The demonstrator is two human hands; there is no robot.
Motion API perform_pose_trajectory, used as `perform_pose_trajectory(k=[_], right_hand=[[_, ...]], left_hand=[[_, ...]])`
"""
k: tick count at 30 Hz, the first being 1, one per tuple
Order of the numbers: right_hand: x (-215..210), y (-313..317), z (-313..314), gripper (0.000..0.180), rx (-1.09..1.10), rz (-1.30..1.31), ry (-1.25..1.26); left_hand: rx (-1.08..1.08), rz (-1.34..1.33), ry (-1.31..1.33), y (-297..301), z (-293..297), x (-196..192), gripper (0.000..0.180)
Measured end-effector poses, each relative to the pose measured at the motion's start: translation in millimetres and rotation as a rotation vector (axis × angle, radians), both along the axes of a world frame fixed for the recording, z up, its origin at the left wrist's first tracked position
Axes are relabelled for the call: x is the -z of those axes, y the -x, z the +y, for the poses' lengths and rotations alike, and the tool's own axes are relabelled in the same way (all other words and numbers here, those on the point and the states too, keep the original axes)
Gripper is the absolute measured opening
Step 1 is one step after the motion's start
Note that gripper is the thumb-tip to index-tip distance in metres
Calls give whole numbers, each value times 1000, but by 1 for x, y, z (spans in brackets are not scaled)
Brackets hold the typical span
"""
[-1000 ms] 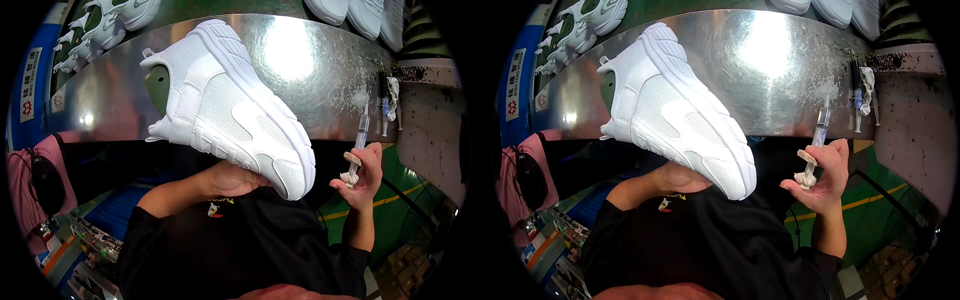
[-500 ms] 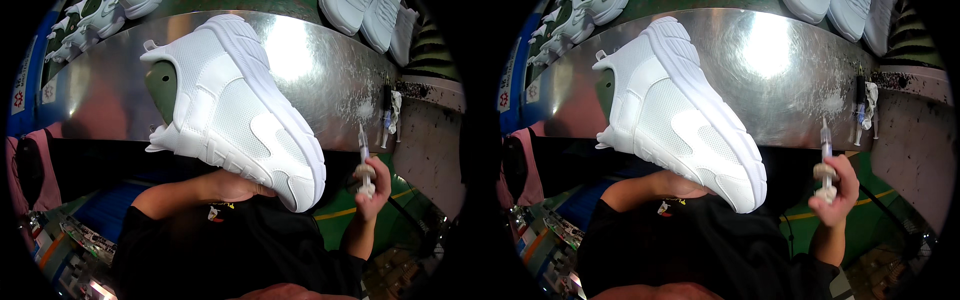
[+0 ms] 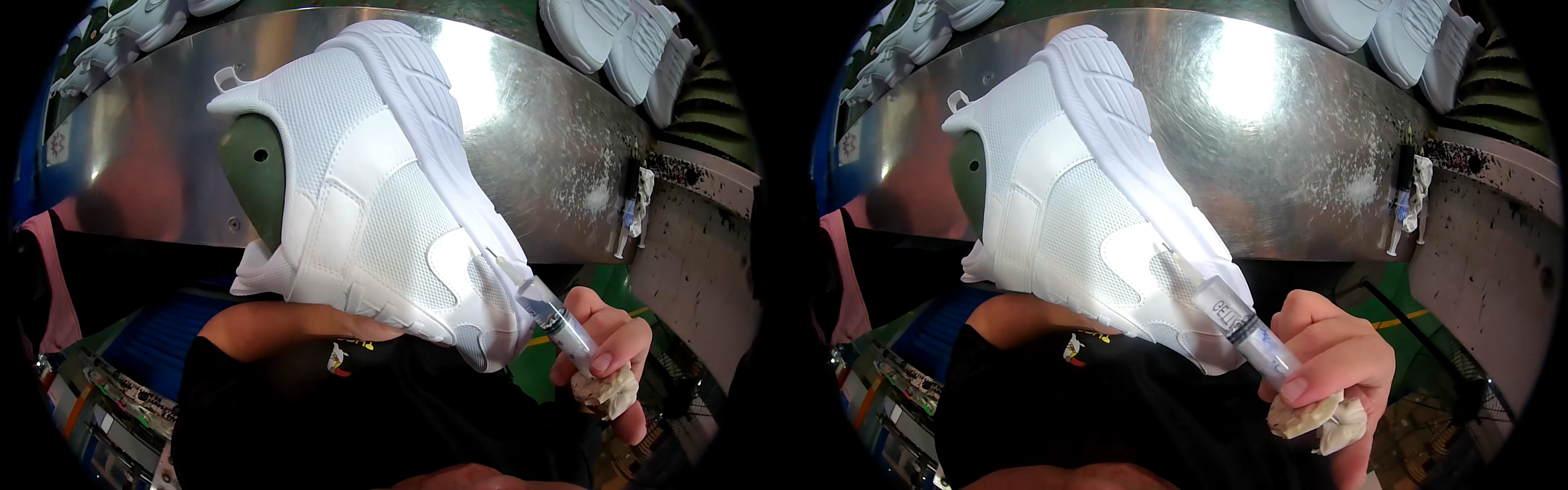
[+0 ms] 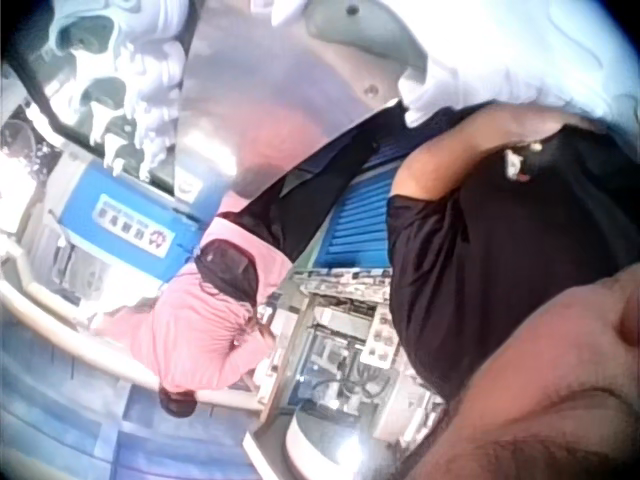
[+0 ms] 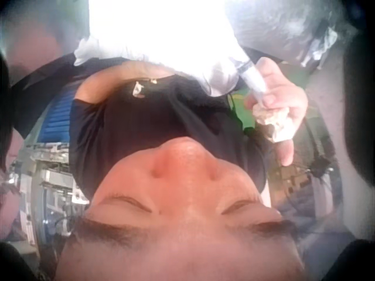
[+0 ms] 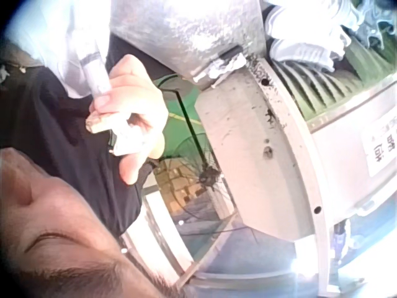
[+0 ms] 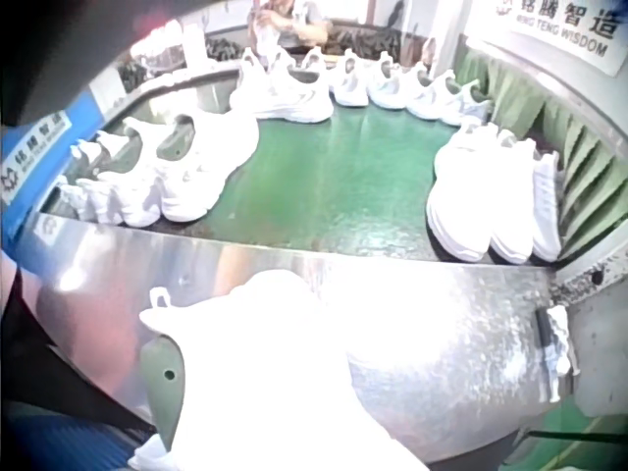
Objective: The person applies glue to the seams of white sneakers using a syringe. They rotate each shoe to access different edges and then place the treated shoes on a metal table.
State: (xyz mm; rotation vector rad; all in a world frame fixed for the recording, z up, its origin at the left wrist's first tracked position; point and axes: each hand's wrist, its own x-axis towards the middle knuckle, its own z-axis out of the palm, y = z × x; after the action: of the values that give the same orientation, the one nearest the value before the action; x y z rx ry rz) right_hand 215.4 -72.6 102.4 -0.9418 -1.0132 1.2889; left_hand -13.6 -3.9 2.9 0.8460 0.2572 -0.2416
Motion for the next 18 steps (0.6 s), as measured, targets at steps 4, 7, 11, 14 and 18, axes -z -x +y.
perform_pose_trajectory(k=[4, 7, 11, 14, 18], right_hand=[[5, -3, 4, 68, -40, -35, -7], [9, -5, 9, 63, -110, -60, 19], [5, -9, 12, 61, -179, -80, 64], [1, -9, 7, 68, -90, -34, 87], [-5, -13, 6, 66, -115, -38, 102]], left_hand=[[33, -20, -54, -9, 4, -2, 42], [25, -5, -111, -10, 0, -6, 42], [42, -1, -149, -10, 1, -7, 42], [53, 5, -174, -11, 1, -10, 42], [61, 5, -205, -12, 2, -11, 42]])
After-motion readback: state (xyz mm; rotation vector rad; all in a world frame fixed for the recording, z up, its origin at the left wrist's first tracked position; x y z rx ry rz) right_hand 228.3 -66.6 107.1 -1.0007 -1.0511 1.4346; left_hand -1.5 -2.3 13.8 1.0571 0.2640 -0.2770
